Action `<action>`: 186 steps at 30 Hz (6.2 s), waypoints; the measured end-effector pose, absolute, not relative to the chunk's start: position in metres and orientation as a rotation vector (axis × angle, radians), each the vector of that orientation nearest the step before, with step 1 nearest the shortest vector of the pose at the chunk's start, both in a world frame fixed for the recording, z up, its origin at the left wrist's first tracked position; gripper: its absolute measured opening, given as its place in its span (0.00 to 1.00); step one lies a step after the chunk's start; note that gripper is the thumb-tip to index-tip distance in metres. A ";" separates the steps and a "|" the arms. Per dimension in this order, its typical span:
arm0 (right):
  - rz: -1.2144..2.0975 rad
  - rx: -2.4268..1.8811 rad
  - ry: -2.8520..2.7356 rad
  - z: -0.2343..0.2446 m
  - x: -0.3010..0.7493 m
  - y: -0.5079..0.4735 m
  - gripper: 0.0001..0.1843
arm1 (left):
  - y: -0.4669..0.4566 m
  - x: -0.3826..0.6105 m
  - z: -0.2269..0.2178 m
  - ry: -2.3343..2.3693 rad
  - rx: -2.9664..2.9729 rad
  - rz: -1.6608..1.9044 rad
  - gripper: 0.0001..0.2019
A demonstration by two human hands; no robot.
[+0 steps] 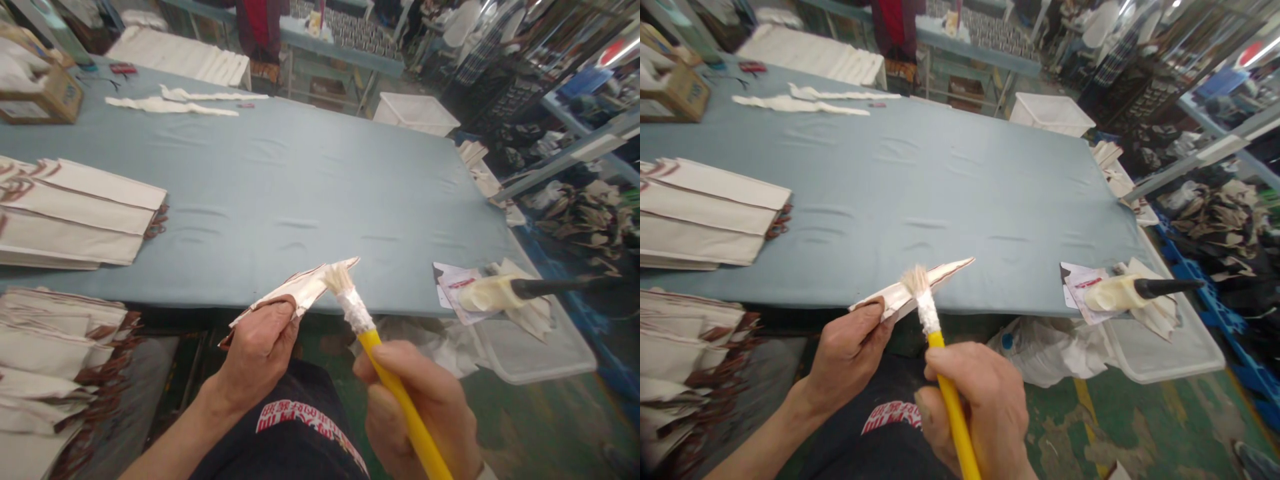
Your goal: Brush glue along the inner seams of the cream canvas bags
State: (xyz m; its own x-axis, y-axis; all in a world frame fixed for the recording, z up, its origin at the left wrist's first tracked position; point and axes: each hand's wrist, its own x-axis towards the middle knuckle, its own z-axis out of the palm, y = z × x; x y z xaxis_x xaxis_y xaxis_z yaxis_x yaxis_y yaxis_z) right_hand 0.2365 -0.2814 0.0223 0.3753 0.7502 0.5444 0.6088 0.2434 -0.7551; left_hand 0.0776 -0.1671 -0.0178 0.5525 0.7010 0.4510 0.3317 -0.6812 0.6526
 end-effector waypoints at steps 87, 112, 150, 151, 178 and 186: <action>0.587 -1.434 -0.748 0.023 0.241 -0.259 0.22 | -0.180 0.075 -0.014 0.810 2.149 0.961 0.12; 0.726 -1.441 -0.774 0.030 0.256 -0.261 0.23 | -0.183 0.065 -0.007 0.843 2.029 0.883 0.14; 0.619 -1.143 -0.952 0.035 0.256 -0.264 0.15 | -0.146 0.068 0.023 0.667 1.349 0.524 0.12; 0.615 -1.120 -0.980 0.035 0.257 -0.263 0.15 | -0.146 0.068 0.024 0.632 1.304 0.512 0.12; 0.413 -1.306 -1.220 0.013 0.267 -0.224 0.12 | -0.156 0.068 0.004 0.625 0.922 0.401 0.21; 0.517 -1.256 -1.174 0.001 0.268 -0.220 0.12 | -0.157 0.065 0.003 0.667 0.891 0.424 0.22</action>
State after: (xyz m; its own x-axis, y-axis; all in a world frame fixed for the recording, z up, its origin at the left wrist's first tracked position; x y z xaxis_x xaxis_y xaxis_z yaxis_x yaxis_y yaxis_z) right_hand 0.2680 -0.2203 0.0013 0.3753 0.8404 0.3911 0.2786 0.3001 -0.9123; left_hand 0.0650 -0.1573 0.0029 0.7230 0.5941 -0.3526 -0.0669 0.5682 0.8202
